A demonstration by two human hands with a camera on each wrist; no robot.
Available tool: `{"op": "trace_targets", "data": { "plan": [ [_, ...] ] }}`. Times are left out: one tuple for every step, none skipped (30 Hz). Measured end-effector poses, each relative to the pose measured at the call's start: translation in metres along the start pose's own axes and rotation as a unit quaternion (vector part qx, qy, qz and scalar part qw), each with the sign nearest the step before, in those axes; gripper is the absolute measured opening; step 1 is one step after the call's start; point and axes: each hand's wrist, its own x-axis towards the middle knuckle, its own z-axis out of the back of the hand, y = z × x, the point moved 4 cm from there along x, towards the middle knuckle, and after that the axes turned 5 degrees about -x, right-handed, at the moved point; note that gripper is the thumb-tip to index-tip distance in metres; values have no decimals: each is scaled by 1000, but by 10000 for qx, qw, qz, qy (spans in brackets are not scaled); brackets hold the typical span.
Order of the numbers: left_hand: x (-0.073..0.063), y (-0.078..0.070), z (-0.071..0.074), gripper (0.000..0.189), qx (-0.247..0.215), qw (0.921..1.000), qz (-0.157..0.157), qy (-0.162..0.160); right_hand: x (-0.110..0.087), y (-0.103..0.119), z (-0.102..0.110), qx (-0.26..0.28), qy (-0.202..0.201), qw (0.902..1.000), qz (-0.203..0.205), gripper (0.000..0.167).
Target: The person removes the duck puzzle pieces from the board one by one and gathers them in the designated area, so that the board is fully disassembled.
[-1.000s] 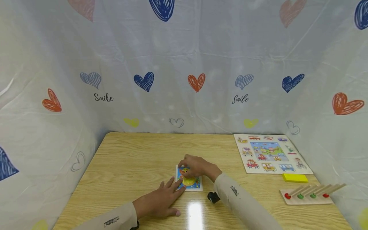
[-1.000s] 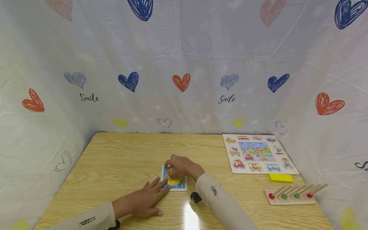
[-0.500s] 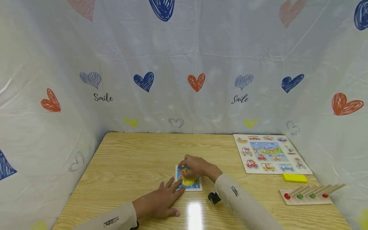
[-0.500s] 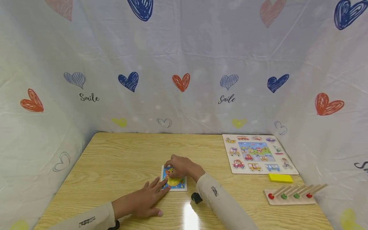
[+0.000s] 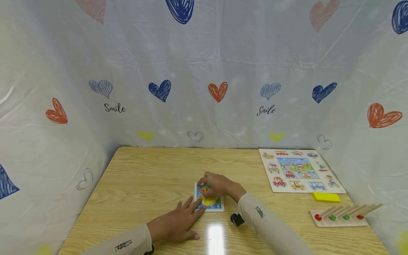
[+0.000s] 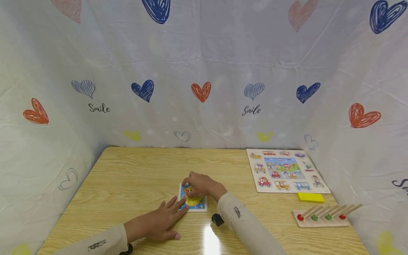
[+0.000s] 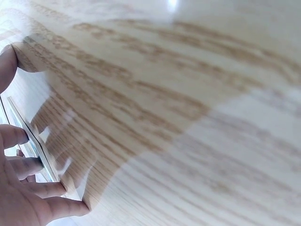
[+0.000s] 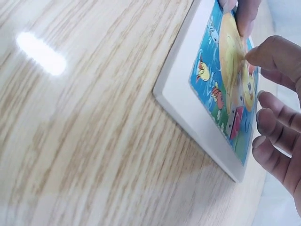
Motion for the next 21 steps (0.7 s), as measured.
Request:
{"op": "trace_targets", "data": {
  "plan": [
    [0, 0, 0, 86, 6, 10000, 1, 5, 0, 0, 0, 5, -3, 10000, 19, 43],
    [0, 0, 0, 86, 7, 10000, 8, 12, 0, 0, 1, -5, -7, 10000, 35, 43],
    [0, 0, 0, 86, 1, 10000, 17, 18, 0, 1, 1, -26, -13, 10000, 45, 43],
    [1, 0, -1, 86, 3, 10000, 15, 15, 0, 1, 2, -52, -23, 10000, 59, 43],
    [1, 0, -1, 86, -8, 10000, 21, 26, 0, 2, 2, -77, -29, 9999, 65, 43],
    [1, 0, -1, 86, -12, 10000, 22, 28, 0, 2, 2, -119, -39, 9999, 69, 43],
    [1, 0, -1, 86, -19, 10000, 21, 30, 0, 3, 2, -162, -45, 9998, 67, 43],
    [1, 0, -1, 86, -28, 10000, 23, 35, 0, 3, 2, -206, -55, 9998, 52, 43],
    [1, 0, -2, 86, -33, 10000, 26, 36, 0, 3, 2, -238, -67, 9997, 41, 43],
    [1, 0, -2, 86, -34, 10000, 30, 36, 0, 3, 2, -263, -82, 9996, 32, 43],
    [2, 0, -2, 86, -39, 10000, 39, 41, 0, 4, 2, -276, -88, 9996, 27, 44],
    [2, 0, -2, 86, -29, 10000, 42, 39, 0, 4, 2, -268, -84, 9996, 21, 44],
    [2, 0, -2, 86, -29, 10000, 45, 40, 0, 4, 2, -248, -75, 9997, 23, 45],
    [2, 0, -2, 86, -25, 10000, 51, 39, 0, 5, 2, -223, -66, 9997, 25, 45],
    [2, 1, -2, 86, -25, 10000, 61, 42, 0, 5, 2, -195, -52, 9998, 31, 45],
    [2, 0, -2, 87, -24, 10000, 64, 43, 0, 6, 2, -191, -40, 9998, 40, 46],
    [2, 0, -2, 87, -16, 10000, 68, 46, 0, 7, 2, -200, -28, 9998, 53, 47],
    [2, 0, -2, 87, -15, 10000, 74, 51, -1, 7, 1, -214, -15, 9998, 55, 47],
    [2, 0, -2, 87, -19, 10000, 81, 51, -1, 8, 1, -246, -12, 9997, 58, 48],
    [2, 0, -2, 87, -11, 10000, 84, 48, 0, 8, 2, -277, -14, 9996, 55, 48],
    [3, 0, -2, 87, -5, 10000, 84, 41, 0, 9, 2, -310, -23, 9995, 58, 48]
  ]
}}
